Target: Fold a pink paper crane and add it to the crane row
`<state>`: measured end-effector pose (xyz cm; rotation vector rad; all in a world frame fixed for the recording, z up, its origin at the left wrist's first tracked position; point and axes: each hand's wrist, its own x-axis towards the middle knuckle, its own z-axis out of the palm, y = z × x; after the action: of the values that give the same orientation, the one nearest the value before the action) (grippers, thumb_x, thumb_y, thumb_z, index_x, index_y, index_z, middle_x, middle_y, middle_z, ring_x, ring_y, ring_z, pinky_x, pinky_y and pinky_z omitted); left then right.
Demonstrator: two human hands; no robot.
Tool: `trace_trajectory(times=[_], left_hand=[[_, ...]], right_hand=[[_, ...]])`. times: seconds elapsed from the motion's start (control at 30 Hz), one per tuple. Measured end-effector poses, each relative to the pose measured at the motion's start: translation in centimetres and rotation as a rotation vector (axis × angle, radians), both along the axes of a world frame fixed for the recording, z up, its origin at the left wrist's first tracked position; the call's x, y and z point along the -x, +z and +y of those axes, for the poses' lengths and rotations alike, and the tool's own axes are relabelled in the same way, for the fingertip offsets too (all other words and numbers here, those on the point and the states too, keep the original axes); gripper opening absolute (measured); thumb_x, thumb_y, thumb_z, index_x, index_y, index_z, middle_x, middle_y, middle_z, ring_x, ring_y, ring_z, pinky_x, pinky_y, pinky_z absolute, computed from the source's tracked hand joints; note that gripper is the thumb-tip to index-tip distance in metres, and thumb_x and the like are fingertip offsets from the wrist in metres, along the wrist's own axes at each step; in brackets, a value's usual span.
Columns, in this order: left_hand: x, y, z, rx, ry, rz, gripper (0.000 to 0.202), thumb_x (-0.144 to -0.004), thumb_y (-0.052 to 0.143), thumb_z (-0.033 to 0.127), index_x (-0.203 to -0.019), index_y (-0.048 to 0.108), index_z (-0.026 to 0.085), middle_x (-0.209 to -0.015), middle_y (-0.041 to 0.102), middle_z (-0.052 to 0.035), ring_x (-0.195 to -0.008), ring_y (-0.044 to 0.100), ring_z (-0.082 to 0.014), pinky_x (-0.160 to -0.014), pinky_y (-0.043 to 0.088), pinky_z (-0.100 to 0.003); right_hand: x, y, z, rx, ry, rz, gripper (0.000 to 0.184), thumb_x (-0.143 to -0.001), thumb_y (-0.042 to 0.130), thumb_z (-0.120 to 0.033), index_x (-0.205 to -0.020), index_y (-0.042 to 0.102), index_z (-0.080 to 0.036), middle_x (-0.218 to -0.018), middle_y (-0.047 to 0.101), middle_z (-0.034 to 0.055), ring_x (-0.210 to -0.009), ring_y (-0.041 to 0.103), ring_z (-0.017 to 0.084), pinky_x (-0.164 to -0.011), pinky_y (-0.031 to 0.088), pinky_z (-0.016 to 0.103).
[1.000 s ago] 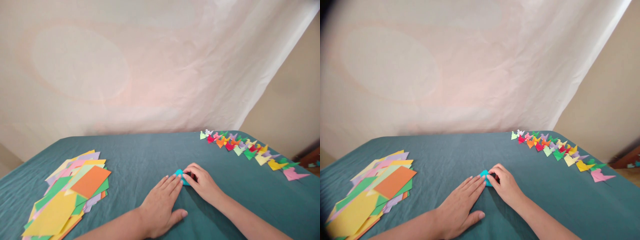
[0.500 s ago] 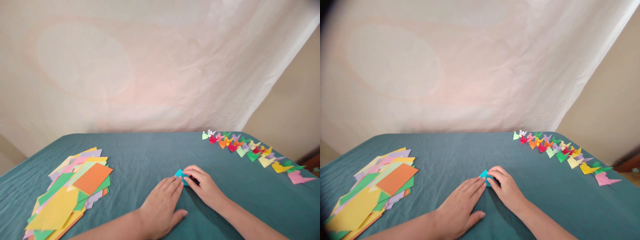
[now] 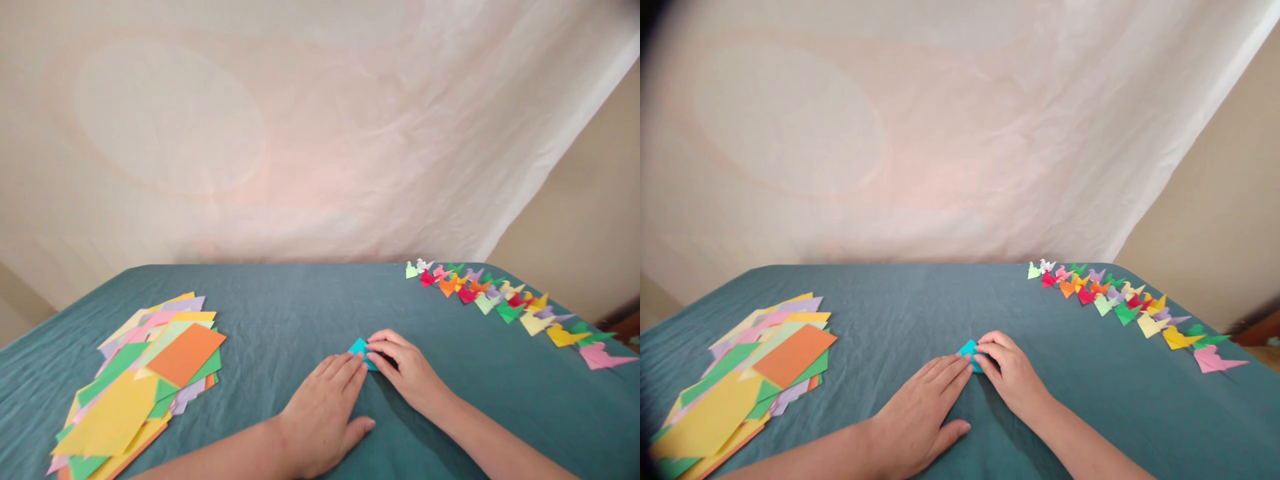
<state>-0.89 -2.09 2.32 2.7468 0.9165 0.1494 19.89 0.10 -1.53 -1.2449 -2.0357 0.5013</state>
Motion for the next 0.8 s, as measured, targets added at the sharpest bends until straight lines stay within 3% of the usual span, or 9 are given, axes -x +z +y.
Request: trace_trajectory(times=[0.8], left_hand=[[0.01,0.34,0.07,0.044,0.006,-0.004,0.059,-0.089,0.034,0.048,-0.138,0.028,0.015,-0.144,0.028,-0.0097,-0.132,0.024,-0.0257,-0.109,0.022,-0.040]], right_hand=[[0.16,0.43,-0.33,-0.038,0.006,-0.017,0.022,-0.088,0.045,-0.024,-0.096,0.065,-0.021,-0.097,0.059,0.0067,-0.091,0.056,0.018,-0.083,0.048,0.032]])
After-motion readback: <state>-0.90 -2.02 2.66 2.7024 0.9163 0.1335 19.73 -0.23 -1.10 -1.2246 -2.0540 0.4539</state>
